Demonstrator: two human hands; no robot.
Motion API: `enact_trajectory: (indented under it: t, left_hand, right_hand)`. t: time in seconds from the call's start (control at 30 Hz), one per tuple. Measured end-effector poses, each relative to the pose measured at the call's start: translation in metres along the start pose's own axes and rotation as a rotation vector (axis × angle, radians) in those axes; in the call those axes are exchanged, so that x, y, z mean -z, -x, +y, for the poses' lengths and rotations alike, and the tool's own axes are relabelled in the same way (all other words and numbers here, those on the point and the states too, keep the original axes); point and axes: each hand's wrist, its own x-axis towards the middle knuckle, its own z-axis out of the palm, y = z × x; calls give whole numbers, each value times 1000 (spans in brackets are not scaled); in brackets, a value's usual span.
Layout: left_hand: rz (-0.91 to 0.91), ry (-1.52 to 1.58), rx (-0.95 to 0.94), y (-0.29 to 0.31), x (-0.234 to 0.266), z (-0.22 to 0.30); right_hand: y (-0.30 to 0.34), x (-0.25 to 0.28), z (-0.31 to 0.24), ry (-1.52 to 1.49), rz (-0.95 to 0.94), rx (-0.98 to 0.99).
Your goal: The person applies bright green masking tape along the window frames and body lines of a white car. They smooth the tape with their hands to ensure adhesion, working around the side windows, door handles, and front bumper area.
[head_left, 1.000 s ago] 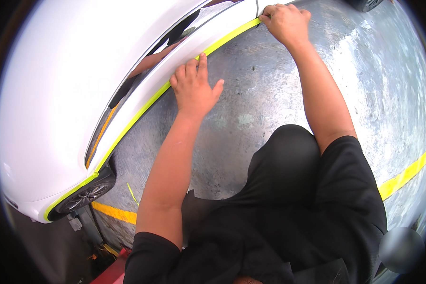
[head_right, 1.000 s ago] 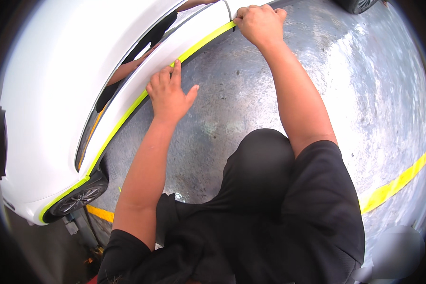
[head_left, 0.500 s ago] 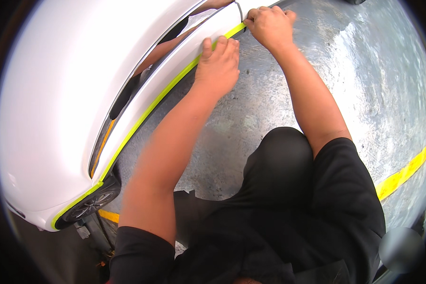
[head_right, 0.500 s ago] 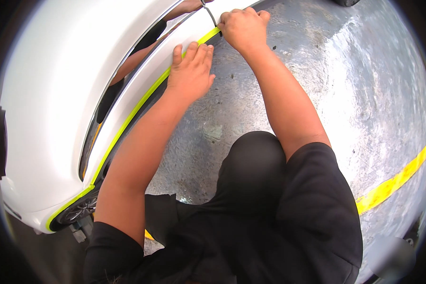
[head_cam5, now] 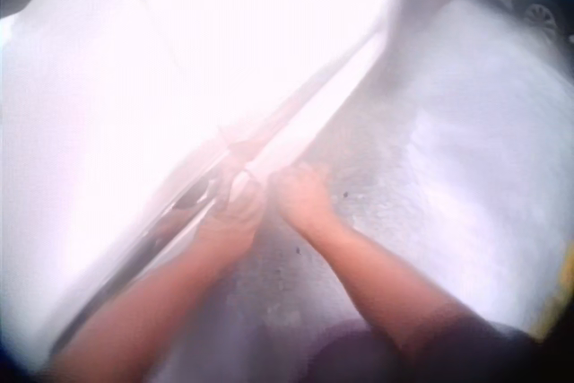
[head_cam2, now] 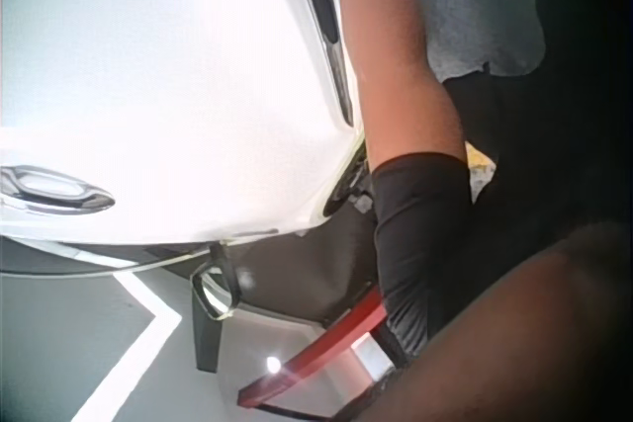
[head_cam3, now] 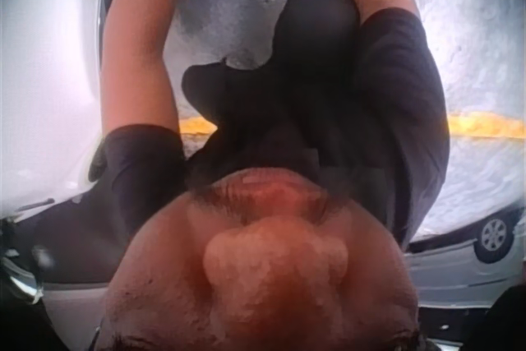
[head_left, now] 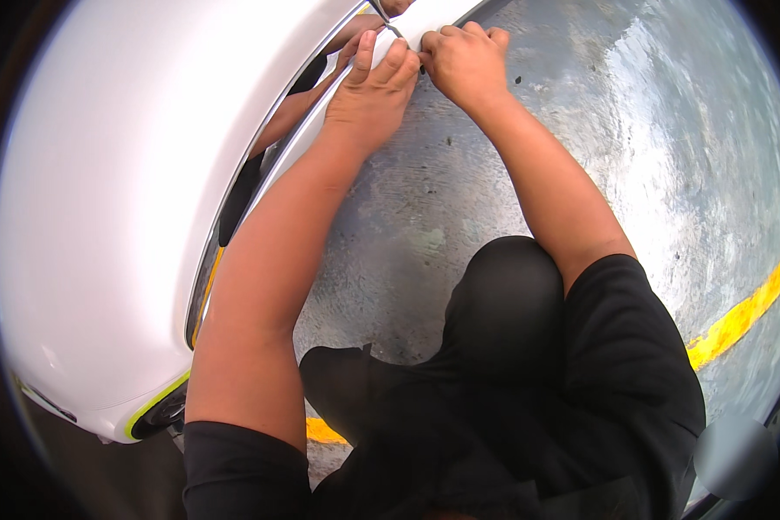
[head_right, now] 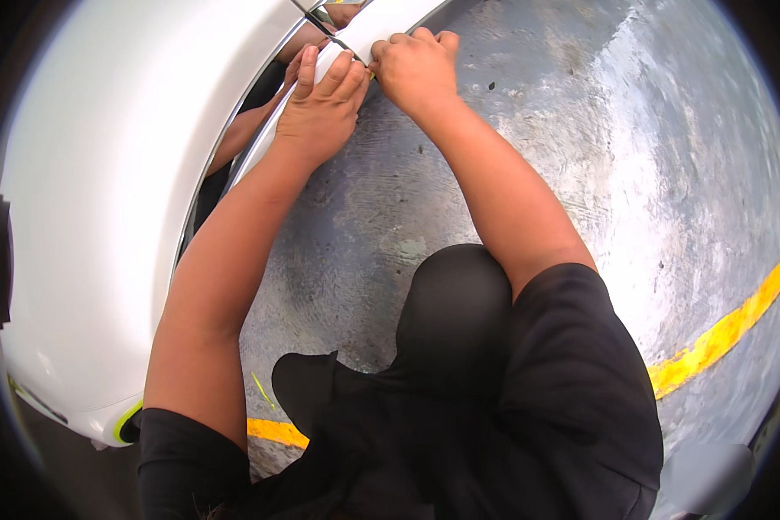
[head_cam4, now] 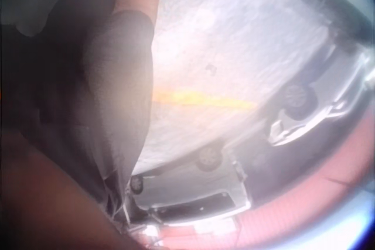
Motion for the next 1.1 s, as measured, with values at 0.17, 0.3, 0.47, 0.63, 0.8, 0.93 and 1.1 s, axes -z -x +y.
enact_trajectory:
  t: [0.17,0.3,0.47,0.63,0.8,0.93,1.1]
  left_hand:
    - [30,-73,-41,-8,-3,-3]
    - [19,-33,-48,-21,-3,-4]
    - [10,11,-83,-32,-7,-11]
    - [-221,85,-21,-34,7,2]
    - [-264,280,-40,8,28,54]
    - [-483,893,107,80,91,127]
    - [-639,1467,723,180,125,149]
  right_hand:
    - [3,-3,4,0,15,19]
    - [9,-19,13,-29,169,90]
    - [26,-17,28,6,384,238]
    - [47,9,78,-25,348,67]
    - [128,15,125,-219,64,-61]
    - [189,46,105,-351,-354,-275]
    - [170,87,35,-548,-590,-151]
